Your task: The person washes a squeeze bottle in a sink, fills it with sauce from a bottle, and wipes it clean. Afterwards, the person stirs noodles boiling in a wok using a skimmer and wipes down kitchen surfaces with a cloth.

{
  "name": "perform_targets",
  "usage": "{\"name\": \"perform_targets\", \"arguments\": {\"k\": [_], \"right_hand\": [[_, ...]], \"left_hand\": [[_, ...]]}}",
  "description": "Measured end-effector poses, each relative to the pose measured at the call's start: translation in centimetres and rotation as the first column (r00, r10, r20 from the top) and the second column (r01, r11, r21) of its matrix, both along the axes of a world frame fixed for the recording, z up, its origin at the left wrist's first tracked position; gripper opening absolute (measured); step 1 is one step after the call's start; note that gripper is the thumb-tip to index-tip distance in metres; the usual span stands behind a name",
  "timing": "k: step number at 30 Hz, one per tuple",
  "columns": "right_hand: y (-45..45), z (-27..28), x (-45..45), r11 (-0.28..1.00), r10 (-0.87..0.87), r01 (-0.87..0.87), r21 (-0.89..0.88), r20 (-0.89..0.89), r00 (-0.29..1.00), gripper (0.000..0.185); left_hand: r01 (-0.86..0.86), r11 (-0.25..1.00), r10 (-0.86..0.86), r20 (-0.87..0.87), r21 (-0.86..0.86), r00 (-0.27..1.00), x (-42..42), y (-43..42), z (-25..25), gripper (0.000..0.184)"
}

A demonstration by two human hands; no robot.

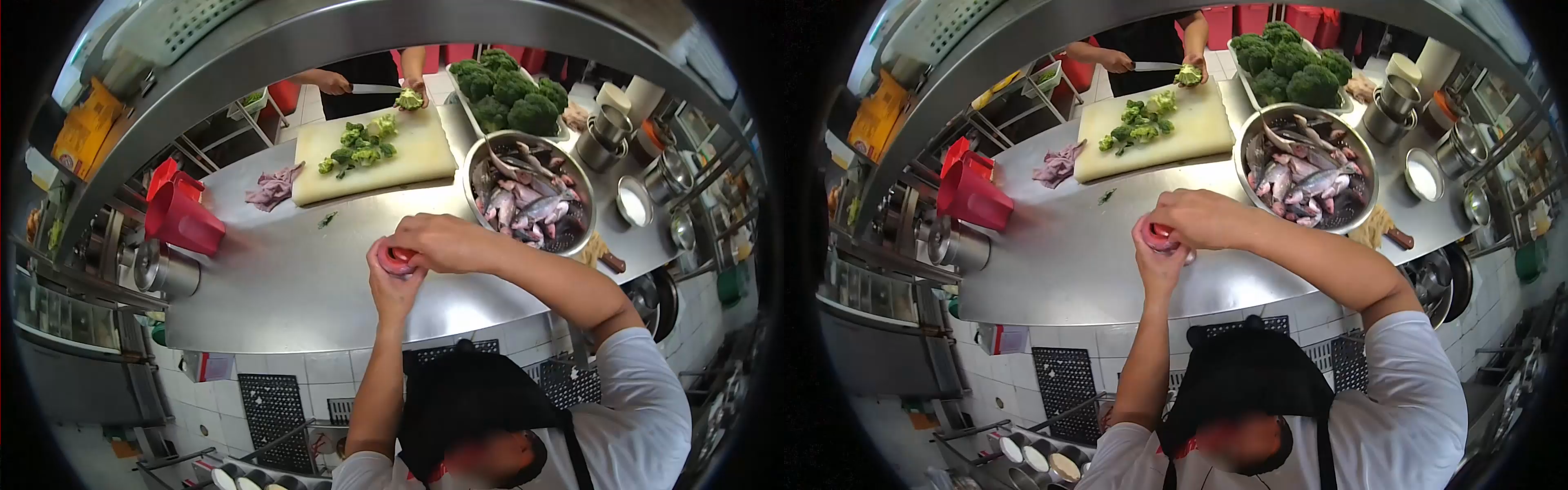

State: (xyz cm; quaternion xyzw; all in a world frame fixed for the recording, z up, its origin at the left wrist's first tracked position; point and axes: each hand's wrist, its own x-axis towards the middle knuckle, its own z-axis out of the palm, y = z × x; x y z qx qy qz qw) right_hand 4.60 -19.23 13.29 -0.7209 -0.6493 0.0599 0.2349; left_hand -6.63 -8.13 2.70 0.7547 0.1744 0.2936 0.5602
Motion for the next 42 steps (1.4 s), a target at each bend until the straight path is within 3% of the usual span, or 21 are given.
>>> {"name": "perform_targets", "arguments": {"k": [1, 4, 7, 10, 13, 14, 17, 20, 23, 27, 30, 32, 34, 35, 37, 38, 41, 42], "right_hand": [[0.6, 0.7, -0.1, 0.998, 0.024, -0.022, -0.064, 0.034, 0.999, 0.032], [2.6, 2.3, -0.2, 0.960, 0.127, -0.086, -0.265, 0.142, 0.982, 0.020], [3.3, 2.7, -0.3, 0.950, 0.137, -0.067, -0.306, 0.216, 0.967, 0.019], [4.6, 3.6, -2.4, 0.745, -0.184, 0.390, -0.541, 0.397, 0.899, 0.031], [4.0, 4.5, -3.0, 0.814, -0.153, 0.352, -0.463, 0.414, 0.898, 0.047], [3.5, 3.5, -2.6, 0.920, -0.067, 0.207, -0.333, 0.387, 0.920, 0.054], [4.3, 3.2, -3.5, 0.772, -0.232, 0.380, -0.510, 0.331, 0.915, 0.050], [4.9, 5.2, -4.0, 0.631, -0.215, 0.415, -0.655, 0.367, 0.905, 0.047], [3.2, 1.3, -3.1, 0.858, -0.145, 0.304, -0.415, 0.373, 0.917, 0.047], [3.6, 2.2, -3.3, 0.775, -0.286, 0.420, -0.472, 0.331, 0.899, 0.040], [3.8, 1.0, -2.5, 0.962, -0.103, 0.202, -0.182, 0.446, 0.889, 0.039], [4.4, 0.6, -2.7, 0.884, -0.240, 0.367, -0.289, 0.392, 0.888, 0.044], [5.1, 2.0, -3.7, 0.751, -0.390, 0.505, -0.424, 0.332, 0.859, 0.045], [5.2, 2.7, -3.9, 0.749, -0.371, 0.499, -0.436, 0.348, 0.861, 0.044], [5.1, 3.1, -3.9, 0.751, -0.309, 0.458, -0.475, 0.360, 0.880, 0.042], [4.8, 3.0, -3.6, 0.814, -0.195, 0.366, -0.451, 0.380, 0.904, 0.044], [5.0, 0.8, -2.3, 0.869, -0.120, 0.267, -0.416, 0.346, 0.930, 0.043], [4.9, 0.5, -2.0, 0.896, -0.101, 0.242, -0.373, 0.359, 0.928, 0.038]], "left_hand": [[-0.008, 1.000, 0.007, -0.062, -0.007, 0.998, -0.2, 0.0, 0.1, 0.085], [-0.003, 0.999, 0.004, -0.013, 0.036, 1.000, 0.3, 0.7, -1.2, 0.080], [0.029, 0.999, -0.029, -0.015, 0.043, 0.999, 0.2, 1.3, -1.5, 0.079], [0.096, 0.993, -0.096, -0.003, 0.062, 0.995, 0.5, 1.6, -1.9, 0.078], [0.119, 0.989, -0.124, 0.061, 0.083, 0.990, 0.6, 2.4, -3.0, 0.077], [0.138, 0.990, -0.140, 0.056, 0.036, 0.989, 0.5, 2.5, -3.2, 0.076], [0.208, 0.977, -0.211, 0.109, 0.042, 0.971, 0.5, 2.8, -2.3, 0.076], [0.279, 0.960, -0.276, 0.105, -0.016, 0.955, 0.8, 3.4, -1.9, 0.075], [0.291, 0.956, -0.292, 0.045, 0.030, 0.955, 0.0, 4.1, -0.7, 0.074], [0.353, 0.934, -0.355, 0.054, 0.048, 0.933, 0.1, 4.7, -0.9, 0.074], [0.464, 0.886, -0.464, 0.003, -0.022, 0.886, 0.7, 5.5, 0.0, 0.073], [0.504, 0.851, -0.515, -0.048, -0.146, 0.856, 0.3, 5.5, 1.1, 0.071], [0.521, 0.853, -0.521, 0.034, -0.009, 0.853, 0.9, 5.4, 0.2, 0.071], [0.510, 0.858, -0.514, 0.078, 0.058, 0.854, 1.1, 5.5, -0.3, 0.071], [0.568, 0.813, -0.561, 0.090, -0.125, 0.823, 1.1, 5.6, 0.7, 0.071], [0.587, 0.779, -0.585, 0.083, -0.220, 0.807, 0.6, 5.8, 0.8, 0.071], [0.575, 0.813, -0.580, -0.051, -0.092, 0.813, 1.0, 6.7, -0.1, 0.070], [0.566, 0.810, -0.578, -0.046, -0.152, 0.815, 0.9, 6.3, 0.1, 0.069]]}}
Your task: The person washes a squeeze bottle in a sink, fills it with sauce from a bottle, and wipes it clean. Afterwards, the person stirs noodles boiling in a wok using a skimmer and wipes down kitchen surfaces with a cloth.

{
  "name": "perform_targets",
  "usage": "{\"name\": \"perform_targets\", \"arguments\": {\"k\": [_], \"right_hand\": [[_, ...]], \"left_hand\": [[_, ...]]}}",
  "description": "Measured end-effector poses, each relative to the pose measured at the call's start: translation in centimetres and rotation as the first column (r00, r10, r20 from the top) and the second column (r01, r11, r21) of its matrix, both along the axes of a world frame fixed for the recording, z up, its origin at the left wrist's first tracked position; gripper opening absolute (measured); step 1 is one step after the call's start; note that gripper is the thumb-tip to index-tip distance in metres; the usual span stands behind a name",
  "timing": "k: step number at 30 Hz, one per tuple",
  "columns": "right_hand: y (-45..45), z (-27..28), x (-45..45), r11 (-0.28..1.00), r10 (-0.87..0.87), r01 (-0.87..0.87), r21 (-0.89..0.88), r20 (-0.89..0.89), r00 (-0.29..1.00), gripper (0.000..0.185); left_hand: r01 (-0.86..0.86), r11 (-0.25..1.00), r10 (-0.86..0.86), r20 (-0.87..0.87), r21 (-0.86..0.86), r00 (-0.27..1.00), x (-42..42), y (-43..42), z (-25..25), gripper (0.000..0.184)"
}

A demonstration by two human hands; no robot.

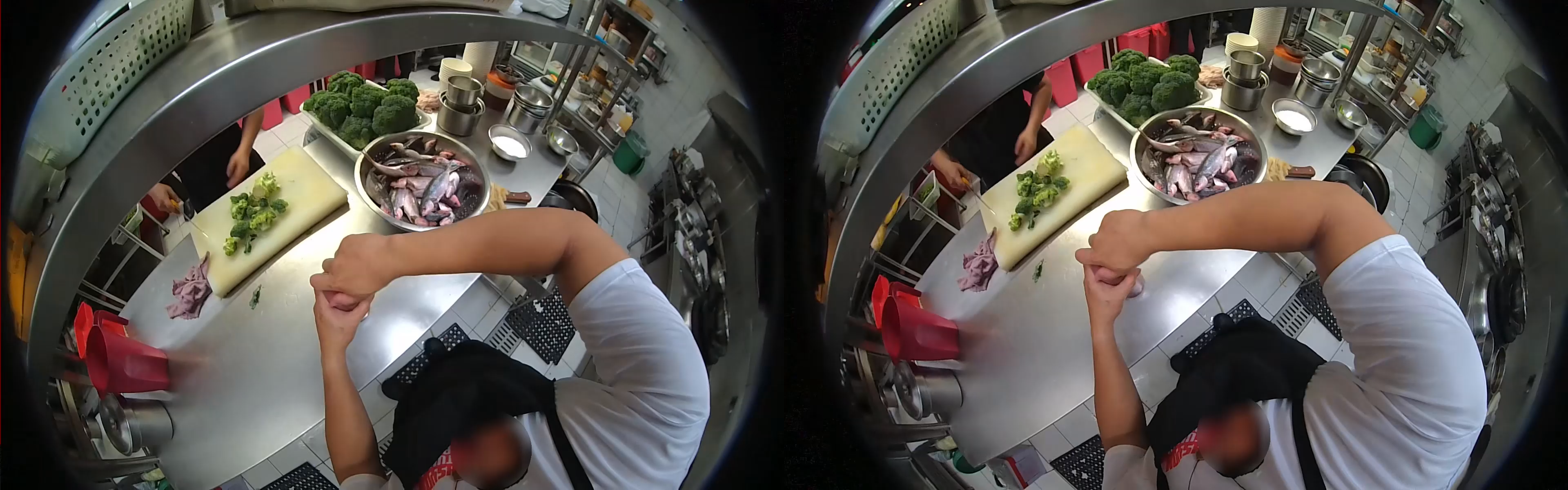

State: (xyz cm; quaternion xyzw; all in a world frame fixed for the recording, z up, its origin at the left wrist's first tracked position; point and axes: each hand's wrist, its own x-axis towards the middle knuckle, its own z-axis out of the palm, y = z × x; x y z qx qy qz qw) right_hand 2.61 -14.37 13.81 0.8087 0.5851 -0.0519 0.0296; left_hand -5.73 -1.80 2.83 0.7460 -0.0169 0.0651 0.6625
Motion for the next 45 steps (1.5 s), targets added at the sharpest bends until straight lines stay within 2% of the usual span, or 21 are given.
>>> {"name": "perform_targets", "arguments": {"k": [9, 12, 15, 16, 18, 19, 21, 23, 24, 25, 27, 30, 33, 34, 37, 38, 39, 40, 41, 43, 45], "right_hand": [[0.5, -0.5, -1.8, 0.973, -0.227, 0.228, 0.026, -0.028, 0.973, 0.030], [1.0, -0.7, -2.3, 0.946, -0.323, 0.323, -0.012, -0.046, 0.945, 0.029], [1.5, -2.2, -2.4, 0.932, -0.361, 0.362, 0.027, -0.042, 0.932, 0.035], [1.3, -1.8, -2.5, 0.932, -0.359, 0.360, 0.049, -0.027, 0.933, 0.038], [-0.9, 0.0, -4.0, 0.913, -0.372, 0.387, 0.133, -0.126, 0.920, 0.046], [-2.7, 1.3, -4.7, 0.904, -0.366, 0.393, 0.168, -0.171, 0.915, 0.051], [-9.4, 3.0, -6.6, 0.777, -0.358, 0.468, 0.420, -0.317, 0.878, 0.057], [-18.3, 4.1, -7.2, 0.665, -0.482, 0.667, 0.336, -0.489, 0.727, 0.036], [-23.0, 2.9, -7.2, 0.552, -0.559, 0.741, 0.382, -0.490, 0.669, 0.027], [-26.6, 2.4, -7.0, 0.402, -0.736, 0.857, 0.323, -0.442, 0.512, 0.024], [-32.7, -1.9, -4.7, 0.175, -0.859, 0.962, 0.211, -0.445, 0.254, 0.034], [-35.6, -10.4, -0.4, 0.247, -0.883, 0.853, 0.460, -0.256, 0.393, 0.046], [-35.6, -15.2, 2.8, 0.363, -0.910, 0.887, 0.285, -0.097, 0.403, 0.054], [-36.5, -16.7, 4.0, 0.443, -0.865, 0.841, 0.310, -0.101, 0.492, 0.049], [-39.7, -18.5, 6.9, 0.172, -0.830, 0.865, 0.472, -0.404, 0.385, 0.041], [-40.0, -16.5, 6.4, 0.007, -0.803, 0.803, 0.596, -0.475, 0.359, 0.035], [-39.9, -12.2, 5.2, -0.059, -0.830, 0.734, 0.677, -0.442, 0.340, 0.030], [-39.9, -7.6, 3.9, -0.070, -0.754, 0.738, 0.672, -0.520, 0.402, 0.027], [-39.3, -4.8, 2.7, -0.191, -0.549, 0.719, 0.669, -0.680, 0.487, 0.025], [-36.3, 1.7, 0.4, -0.036, -0.515, 0.644, 0.764, -0.567, 0.643, 0.026], [-32.3, 4.8, -1.1, 0.176, -0.408, 0.518, 0.837, -0.417, 0.812, 0.029]], "left_hand": [[-0.192, 0.980, 0.197, 0.174, -0.041, 0.965, 0.1, -1.6, -1.2, 0.065], [-0.196, 0.976, 0.206, 0.119, -0.092, 0.971, -0.4, -2.0, -0.4, 0.066], [-0.186, 0.979, 0.199, 0.226, -0.080, 0.954, 0.4, -1.5, -2.5, 0.067], [-0.122, 0.981, 0.153, 0.223, -0.147, 0.963, 0.3, -1.7, -2.2, 0.067], [0.009, 0.963, 0.056, 0.231, -0.269, 0.971, 0.5, -1.6, -1.6, 0.067], [-0.006, 0.989, 0.037, 0.210, -0.144, 0.977, 0.6, -1.2, -1.2, 0.068], [-0.061, 0.993, 0.050, 0.117, 0.097, 0.992, -0.8, -0.4, -0.9, 0.070], [-0.035, 0.996, 0.030, 0.074, 0.077, 0.997, -1.8, -0.9, -0.2, 0.071], [-0.018, 0.997, 0.014, 0.054, 0.075, 0.998, -2.1, -1.2, 0.3, 0.071], [-0.021, 0.997, 0.018, 0.045, 0.075, 0.999, -2.3, -1.6, 0.7, 0.073], [-0.011, 0.997, 0.008, 0.029, 0.082, 1.000, -3.0, -2.7, 1.1, 0.076], [-0.044, 0.986, 0.054, -0.054, 0.159, 0.997, -3.8, -3.0, 0.8, 0.080], [-0.142, 0.917, 0.198, -0.116, 0.374, 0.973, -4.6, -3.2, 1.6, 0.090], [-0.202, 0.905, 0.244, -0.069, 0.374, 0.967, -5.0, -3.8, 1.9, 0.090], [-0.369, 0.857, 0.376, 0.053, 0.358, 0.925, -6.0, -6.0, 2.5, 0.090], [-0.409, 0.843, 0.411, 0.070, 0.349, 0.909, -6.0, -7.0, 2.5, 0.089], [-0.465, 0.820, 0.464, 0.087, 0.335, 0.881, -6.1, -7.8, 2.3, 0.089], [-0.507, 0.793, 0.501, 0.111, 0.338, 0.858, -5.9, -8.4, 1.8, 0.089], [-0.543, 0.765, 0.534, 0.131, 0.346, 0.835, -5.8, -8.8, 1.3, 0.089], [-0.628, 0.724, 0.605, 0.174, 0.286, 0.777, -4.9, -9.6, 0.9, 0.085], [-0.651, 0.709, 0.639, 0.143, 0.272, 0.756, -4.4, -9.9, 1.2, 0.082]]}}
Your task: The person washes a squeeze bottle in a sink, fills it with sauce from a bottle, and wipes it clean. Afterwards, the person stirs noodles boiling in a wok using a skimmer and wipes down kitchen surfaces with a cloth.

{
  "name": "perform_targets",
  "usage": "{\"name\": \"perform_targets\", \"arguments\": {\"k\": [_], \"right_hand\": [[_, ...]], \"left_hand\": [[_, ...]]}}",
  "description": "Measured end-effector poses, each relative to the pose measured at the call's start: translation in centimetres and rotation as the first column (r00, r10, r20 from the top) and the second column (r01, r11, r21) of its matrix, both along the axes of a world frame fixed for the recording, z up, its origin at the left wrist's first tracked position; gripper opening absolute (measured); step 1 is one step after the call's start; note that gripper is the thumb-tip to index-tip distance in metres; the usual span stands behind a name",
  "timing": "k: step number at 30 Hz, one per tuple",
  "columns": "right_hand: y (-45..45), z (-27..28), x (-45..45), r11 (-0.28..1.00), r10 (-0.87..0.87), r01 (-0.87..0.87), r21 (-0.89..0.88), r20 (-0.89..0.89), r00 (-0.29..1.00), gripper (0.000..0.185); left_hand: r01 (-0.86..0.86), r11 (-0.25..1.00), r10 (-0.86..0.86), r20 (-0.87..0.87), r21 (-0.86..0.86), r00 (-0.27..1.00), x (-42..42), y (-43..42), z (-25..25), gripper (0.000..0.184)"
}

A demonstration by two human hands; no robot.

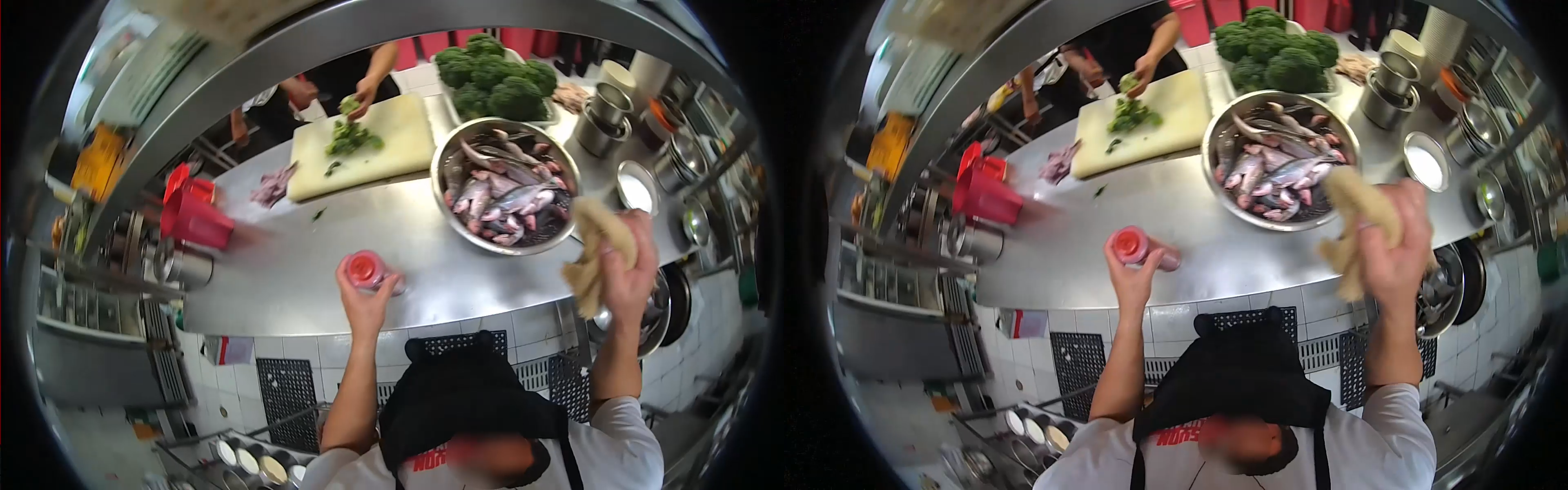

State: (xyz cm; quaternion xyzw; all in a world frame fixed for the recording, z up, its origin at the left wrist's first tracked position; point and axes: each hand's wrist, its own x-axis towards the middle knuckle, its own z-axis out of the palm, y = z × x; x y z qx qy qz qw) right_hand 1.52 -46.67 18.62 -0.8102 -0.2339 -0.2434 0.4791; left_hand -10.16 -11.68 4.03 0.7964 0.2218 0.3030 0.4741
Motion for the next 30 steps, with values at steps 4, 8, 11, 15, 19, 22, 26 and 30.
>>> {"name": "perform_targets", "arguments": {"k": [4, 8, 11, 15, 19, 22, 26, 30], "right_hand": [[12.7, 0.2, -0.9, 0.937, 0.294, -0.252, -0.240, 0.157, 0.943, 0.033], [23.5, -4.7, -1.5, 0.765, 0.526, -0.525, -0.374, -0.107, 0.844, 0.032], [28.4, -8.6, -2.9, 0.698, 0.568, -0.580, -0.421, -0.167, 0.806, 0.027], [29.5, -9.7, -3.3, 0.800, 0.468, -0.531, -0.280, -0.263, 0.843, 0.024], [29.1, -11.2, -2.6, 0.853, 0.518, -0.507, 0.124, -0.320, 0.793, 0.021], [28.2, -16.2, -3.1, 0.806, 0.560, -0.394, 0.441, -0.354, 0.749, 0.029], [28.6, -17.1, -4.6, 0.859, 0.490, -0.421, 0.291, -0.227, 0.842, 0.032], [26.3, -24.0, -5.3, 0.815, 0.576, -0.282, 0.506, -0.653, 0.491, 0.027]], "left_hand": [[-0.006, 1.000, 0.007, -0.053, 0.015, 0.999, -0.1, 0.6, 0.2, 0.080], [-0.011, 0.973, 0.024, -0.054, 0.231, 0.998, -0.1, 1.3, -1.0, 0.078], [0.086, 0.964, -0.090, 0.005, 0.253, 0.996, 0.2, 2.4, -1.5, 0.070], [0.100, 0.976, -0.108, 0.029, 0.193, 0.994, 0.1, 2.6, -2.3, 0.057], [0.132, 0.958, -0.163, 0.103, 0.255, 0.981, 0.9, 3.3, -2.3, 0.054], [0.188, 0.958, -0.204, 0.056, 0.217, 0.977, 0.5, 3.7, -3.2, 0.060], [0.218, 0.953, -0.215, -0.036, 0.212, 0.976, -0.1, 4.5, -1.4, 0.076], [0.279, 0.943, -0.287, 0.017, 0.182, 0.958, -0.1, 5.0, -1.1, 0.078]]}}
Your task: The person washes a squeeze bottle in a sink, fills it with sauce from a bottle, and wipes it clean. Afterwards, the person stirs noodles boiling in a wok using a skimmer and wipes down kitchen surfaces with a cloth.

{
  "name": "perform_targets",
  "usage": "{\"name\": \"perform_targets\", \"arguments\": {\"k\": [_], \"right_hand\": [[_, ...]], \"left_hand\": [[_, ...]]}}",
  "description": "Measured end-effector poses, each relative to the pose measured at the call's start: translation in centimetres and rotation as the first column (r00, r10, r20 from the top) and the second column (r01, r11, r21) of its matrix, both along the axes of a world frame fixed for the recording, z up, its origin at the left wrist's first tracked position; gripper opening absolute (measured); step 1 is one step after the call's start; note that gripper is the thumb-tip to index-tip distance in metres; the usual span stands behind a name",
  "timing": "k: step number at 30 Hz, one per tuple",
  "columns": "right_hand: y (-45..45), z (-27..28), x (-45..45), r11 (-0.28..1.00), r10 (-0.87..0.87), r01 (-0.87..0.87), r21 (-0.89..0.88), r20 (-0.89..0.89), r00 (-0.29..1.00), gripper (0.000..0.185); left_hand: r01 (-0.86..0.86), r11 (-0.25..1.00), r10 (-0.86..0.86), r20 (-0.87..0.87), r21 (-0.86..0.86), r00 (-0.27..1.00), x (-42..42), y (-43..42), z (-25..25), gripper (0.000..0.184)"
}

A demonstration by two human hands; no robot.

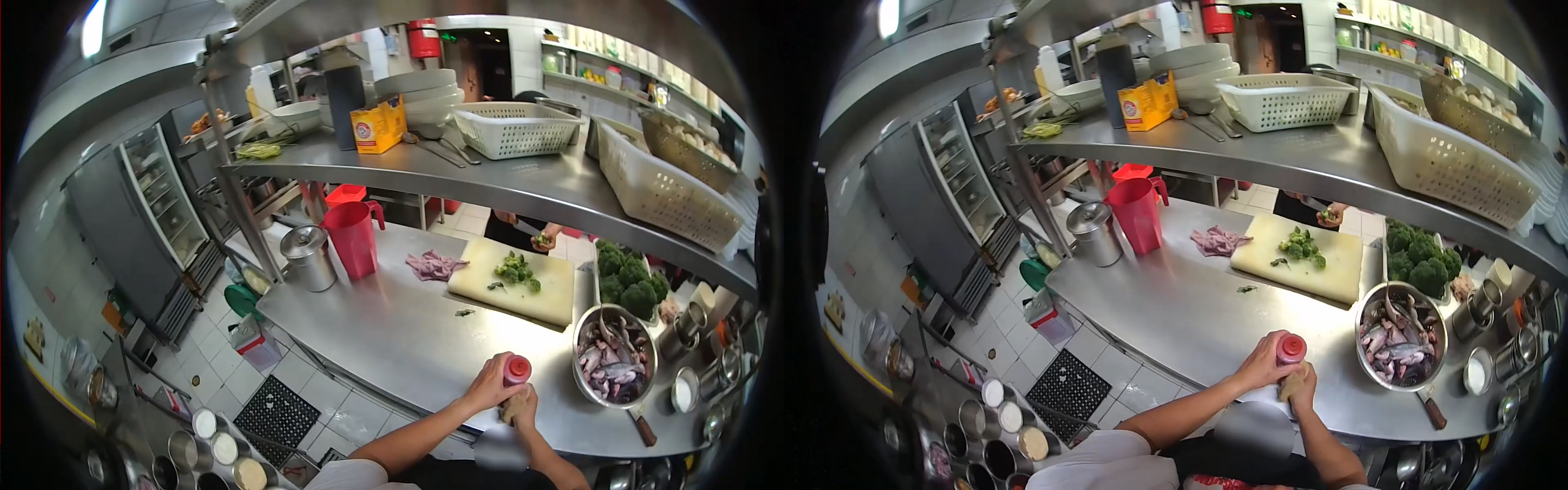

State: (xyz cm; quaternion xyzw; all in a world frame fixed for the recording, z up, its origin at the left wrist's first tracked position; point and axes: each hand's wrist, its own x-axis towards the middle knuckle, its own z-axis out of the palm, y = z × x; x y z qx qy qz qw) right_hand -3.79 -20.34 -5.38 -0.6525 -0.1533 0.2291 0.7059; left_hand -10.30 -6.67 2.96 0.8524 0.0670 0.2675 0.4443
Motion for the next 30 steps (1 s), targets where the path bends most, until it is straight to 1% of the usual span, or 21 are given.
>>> {"name": "perform_targets", "arguments": {"k": [1, 2, 4, 5, 7, 8, 9, 10, 11, 12, 13, 14, 16, 18, 20, 22, 24, 25, 27, 28, 30], "right_hand": [[0.5, 0.4, 0.6, 0.988, -0.152, 0.146, 0.044, 0.197, 0.969, 0.027], [0.7, 0.8, 1.1, 0.986, -0.146, 0.120, 0.119, 0.236, 0.961, 0.027], [1.2, 6.4, 0.8, 0.962, -0.159, 0.084, 0.261, 0.283, 0.946, 0.027], [1.8, 6.5, 0.8, 0.963, -0.142, 0.072, 0.260, 0.262, 0.955, 0.027], [2.1, 4.6, 0.4, 0.969, -0.113, 0.061, 0.239, 0.212, 0.971, 0.028], [1.7, 1.9, 0.1, 0.987, -0.101, 0.068, 0.146, 0.232, 0.967, 0.029], [1.4, -1.3, 0.0, 0.996, -0.085, 0.073, 0.056, 0.259, 0.962, 0.029], [1.0, -1.8, -0.2, 0.996, -0.066, 0.078, -0.032, 0.289, 0.955, 0.030], [0.7, -2.0, 0.4, 0.997, -0.074, 0.065, 0.049, 0.210, 0.975, 0.031], [0.9, 0.9, 0.7, 0.989, -0.088, 0.056, 0.135, 0.244, 0.966, 0.031], [1.0, 4.4, 1.1, 0.976, -0.102, 0.045, 0.211, 0.269, 0.958, 0.032], [1.3, 6.4, 2.0, 0.960, -0.113, 0.029, 0.278, 0.290, 0.950, 0.032], [2.4, 6.6, 4.0, 0.939, 0.051, -0.158, 0.305, 0.333, 0.942, 0.029], [2.5, 3.0, 4.8, 0.941, 0.209, -0.252, 0.224, 0.197, 0.958, 0.027], [1.8, -1.1, 5.6, 0.920, 0.388, -0.389, 0.049, 0.028, 0.921, 0.025], [2.2, -1.5, 6.2, 0.924, 0.370, -0.380, 0.039, 0.162, 0.915, 0.023], [2.2, 5.5, 5.3, 0.916, 0.229, -0.274, 0.294, 0.177, 0.957, 0.023], [2.7, 6.6, 5.4, 0.906, 0.276, -0.322, 0.276, 0.191, 0.942, 0.023], [2.9, 7.3, 5.2, 0.877, 0.371, -0.416, 0.240, 0.212, 0.904, 0.023], [2.5, 6.1, 4.9, 0.887, 0.398, -0.425, 0.179, 0.170, 0.902, 0.023], [2.5, 1.3, 5.1, 0.887, 0.452, -0.458, 0.050, 0.099, 0.886, 0.024]], "left_hand": [[-0.047, 0.999, 0.046, 0.035, 0.012, 0.998, 0.1, 0.0, 0.2, 0.078], [-0.090, 0.996, 0.089, 0.052, 0.020, 0.995, -0.4, -0.4, 0.1, 0.077], [-0.237, 0.967, 0.240, 0.020, -0.096, 0.971, -1.0, -2.9, 1.4, 0.073], [-0.298, 0.945, 0.300, -0.003, -0.138, 0.954, -0.8, -3.7, 2.3, 0.072], [-0.390, 0.916, 0.382, -0.098, -0.089, 0.919, 0.6, -4.8, 3.2, 0.066], [-0.437, 0.897, 0.425, -0.142, -0.064, 0.894, 1.0, -5.3, 3.5, 0.063], [-0.422, 0.899, 0.414, -0.093, -0.113, 0.906, 1.1, -5.1, 3.6, 0.052], [-0.365, 0.926, 0.350, -0.140, -0.102, 0.926, 1.1, -4.5, 3.7, 0.050], [-0.301, 0.949, 0.281, -0.187, -0.090, 0.941, 1.2, -3.5, 3.9, 0.047], [-0.234, 0.969, 0.210, -0.238, -0.080, 0.948, 1.2, -2.4, 3.6, 0.044], [-0.072, 0.993, 0.058, -0.152, -0.088, 0.987, 1.1, -0.9, 1.8, 0.042], [-0.029, 0.998, 0.022, -0.126, -0.058, 0.992, 0.8, -0.5, 1.4, 0.043], [0.073, 0.997, -0.074, -0.085, -0.007, 0.994, 0.9, 0.4, 1.7, 0.043], [0.046, 0.960, -0.036, -0.040, 0.277, 0.999, 1.0, 1.1, 2.7, 0.048], [0.021, 0.962, 0.007, -0.100, 0.272, 0.995, 0.6, 0.9, 3.2, 0.050], [-0.051, 0.970, 0.091, -0.158, 0.239, 0.983, -0.5, -0.1, 3.2, 0.054], [-0.218, 0.964, 0.243, -0.180, 0.151, 0.953, -1.3, -3.0, 4.6, 0.054], [-0.309, 0.944, 0.326, -0.198, 0.114, 0.924, -1.5, -4.0, 5.3, 0.054], [-0.355, 0.933, 0.360, -0.185, 0.060, 0.914, -1.5, -5.2, 5.8, 0.054], [-0.375, 0.927, 0.374, -0.179, 0.032, 0.910, -1.6, -5.7, 5.8, 0.054], [-0.335, 0.940, 0.322, -0.158, -0.060, 0.933, -1.7, -5.8, 5.2, 0.053]]}}
